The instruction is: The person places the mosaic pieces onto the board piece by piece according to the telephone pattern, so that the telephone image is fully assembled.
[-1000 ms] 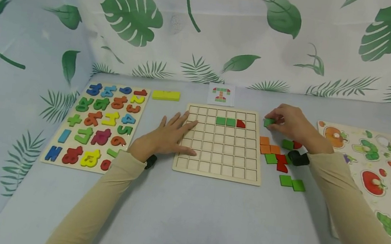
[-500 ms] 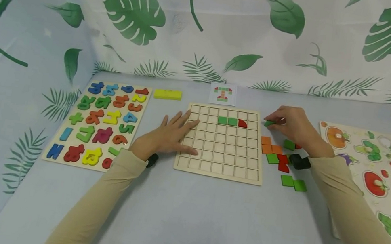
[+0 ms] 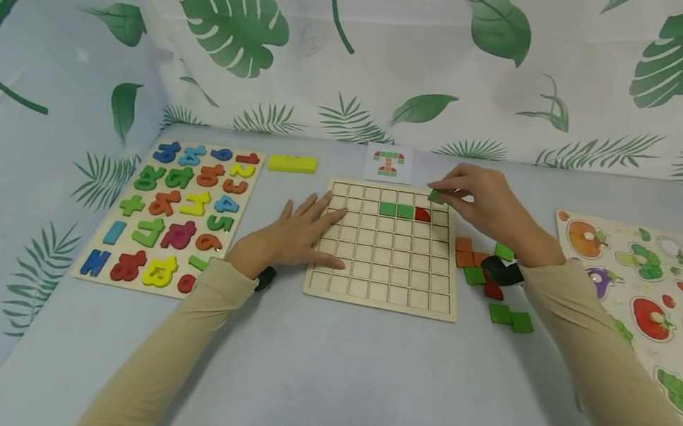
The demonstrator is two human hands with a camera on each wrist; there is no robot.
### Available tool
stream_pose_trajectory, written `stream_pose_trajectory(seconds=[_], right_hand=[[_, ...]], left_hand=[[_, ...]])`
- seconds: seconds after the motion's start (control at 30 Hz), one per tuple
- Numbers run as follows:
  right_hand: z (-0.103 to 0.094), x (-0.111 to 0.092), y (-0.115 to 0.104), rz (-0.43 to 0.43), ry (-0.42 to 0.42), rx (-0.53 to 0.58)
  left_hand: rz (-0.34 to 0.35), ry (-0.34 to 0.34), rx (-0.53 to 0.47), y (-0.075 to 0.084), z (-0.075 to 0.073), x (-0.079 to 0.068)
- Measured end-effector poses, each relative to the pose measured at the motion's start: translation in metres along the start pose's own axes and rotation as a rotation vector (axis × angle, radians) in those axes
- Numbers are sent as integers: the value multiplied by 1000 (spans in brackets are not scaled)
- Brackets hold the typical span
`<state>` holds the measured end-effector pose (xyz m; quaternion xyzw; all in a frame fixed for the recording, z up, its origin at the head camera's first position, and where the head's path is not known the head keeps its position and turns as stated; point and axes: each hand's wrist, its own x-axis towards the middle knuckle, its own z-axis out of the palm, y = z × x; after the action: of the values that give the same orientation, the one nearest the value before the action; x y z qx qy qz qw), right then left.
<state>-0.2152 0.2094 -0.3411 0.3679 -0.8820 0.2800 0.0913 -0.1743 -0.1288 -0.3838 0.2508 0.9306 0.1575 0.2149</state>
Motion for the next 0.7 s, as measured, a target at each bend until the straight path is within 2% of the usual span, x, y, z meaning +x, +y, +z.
stream_pose_trajectory(seconds=[0.3,0.57,0.7], right_hand=[[11,31,-17,-57,26,118],[33,48,-22,-15,-61,214],[47,50,-24,5,-94,223]], left_hand=[[6,0,10,0,-2,2],[-1,-1,14,-2,-1,4],[-3,-6,18,-1,0,3]])
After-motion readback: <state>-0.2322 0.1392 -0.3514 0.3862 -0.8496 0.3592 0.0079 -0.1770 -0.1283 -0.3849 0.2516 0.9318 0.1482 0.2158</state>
